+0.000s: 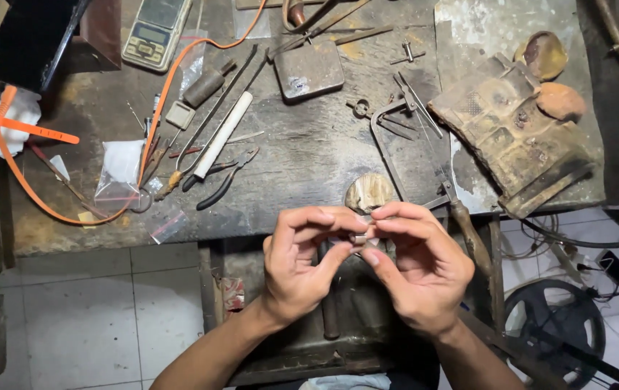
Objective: The person uses a jeweler's saw to cut a small metal band and then uses a file and mandrel to shape it.
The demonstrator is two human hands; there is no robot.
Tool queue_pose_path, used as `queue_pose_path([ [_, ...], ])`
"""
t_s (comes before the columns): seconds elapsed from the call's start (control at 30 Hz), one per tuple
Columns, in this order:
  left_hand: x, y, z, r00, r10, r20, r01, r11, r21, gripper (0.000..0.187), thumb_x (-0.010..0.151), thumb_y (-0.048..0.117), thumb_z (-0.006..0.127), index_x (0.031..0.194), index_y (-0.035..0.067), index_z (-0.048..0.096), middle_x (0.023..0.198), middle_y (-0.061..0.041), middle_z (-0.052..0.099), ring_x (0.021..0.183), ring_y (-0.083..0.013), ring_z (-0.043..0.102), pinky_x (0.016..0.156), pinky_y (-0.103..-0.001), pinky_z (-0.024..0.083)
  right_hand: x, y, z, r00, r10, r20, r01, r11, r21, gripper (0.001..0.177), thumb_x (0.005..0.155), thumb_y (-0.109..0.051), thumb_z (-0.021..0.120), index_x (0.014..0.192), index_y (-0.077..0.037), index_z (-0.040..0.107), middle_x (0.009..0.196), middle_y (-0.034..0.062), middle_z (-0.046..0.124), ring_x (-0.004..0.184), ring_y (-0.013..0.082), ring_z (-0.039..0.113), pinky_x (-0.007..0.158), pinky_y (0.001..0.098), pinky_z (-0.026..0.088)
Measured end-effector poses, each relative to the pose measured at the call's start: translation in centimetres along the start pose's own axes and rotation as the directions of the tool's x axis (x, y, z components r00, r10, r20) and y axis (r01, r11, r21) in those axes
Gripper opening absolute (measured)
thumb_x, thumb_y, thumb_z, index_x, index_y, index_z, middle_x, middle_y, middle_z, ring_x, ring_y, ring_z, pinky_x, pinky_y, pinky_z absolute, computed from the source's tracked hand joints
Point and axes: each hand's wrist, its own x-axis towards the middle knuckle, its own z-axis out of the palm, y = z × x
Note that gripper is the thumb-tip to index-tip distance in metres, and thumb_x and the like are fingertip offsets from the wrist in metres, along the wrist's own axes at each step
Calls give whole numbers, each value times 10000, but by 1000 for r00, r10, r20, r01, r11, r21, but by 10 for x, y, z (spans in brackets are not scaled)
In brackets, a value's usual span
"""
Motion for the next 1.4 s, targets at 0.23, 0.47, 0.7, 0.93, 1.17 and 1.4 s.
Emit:
queue_pose_path([
  [0.23, -2, 7, -2, 1000, -8, 18, 7, 997, 74, 453, 939, -133, 663, 1287, -15, 400, 1138, -280, 699, 1110, -357, 738, 988, -395, 660, -4, 7, -3, 999, -17, -49, 20, 998, 63, 332, 813, 97, 780, 1110, 44, 643, 1143, 249, 625, 984, 239, 706, 947, 295, 623],
  [0.47, 2, 9, -6, 988, 138, 69, -151, 960, 237, 448, 956, -19, 711, 1269, -16, 390, 1069, -224, 746, 1034, -347, 761, 987, -405, 648, -2, 2, -5, 988, 150, 24, -151, 956, 253, 197, 856, 99, 726, 1021, 29, 643, 1110, 234, 595, 899, 219, 696, 917, 284, 603],
  [0.7, 2, 9, -6, 980, 185, 78, -201, 927, 316, 576, 898, -22, 795, 1311, -40, 394, 1063, -220, 742, 987, -309, 784, 932, -357, 694, 4, 2, -8, 956, 284, 71, -291, 901, 321, 95, 878, 55, 712, 957, 5, 695, 969, 193, 668, 1088, 255, 636, 898, 321, 595],
  [0.93, 4, 10, -8, 985, 136, 107, -166, 919, 357, 616, 874, -21, 826, 1318, -56, 401, 1049, -234, 748, 972, -283, 800, 919, -321, 691, 4, 2, -9, 923, 372, 100, -385, 878, 284, 82, 917, 23, 691, 999, 22, 693, 1094, 195, 651, 957, 204, 692, 857, 273, 604],
  [1.17, 4, 6, -9, 985, 128, 114, -164, 899, 405, 599, 874, 21, 833, 1306, -59, 426, 1047, -220, 754, 1002, -283, 799, 979, -334, 655, 3, -3, -10, 962, 257, 89, -266, 958, 110, 126, 919, 31, 681, 1041, 41, 711, 1127, 224, 687, 1099, 262, 693, 955, 301, 597],
  [1.4, 4, -3, -13, 992, 75, 100, -109, 909, 402, 584, 859, 14, 848, 1305, -38, 475, 1070, -185, 714, 959, -226, 788, 877, -256, 686, -2, -2, -17, 990, 143, -1, -143, 990, -8, 181, 869, 163, 703, 1035, 93, 698, 1070, 233, 706, 1027, 273, 720, 948, 289, 658],
])
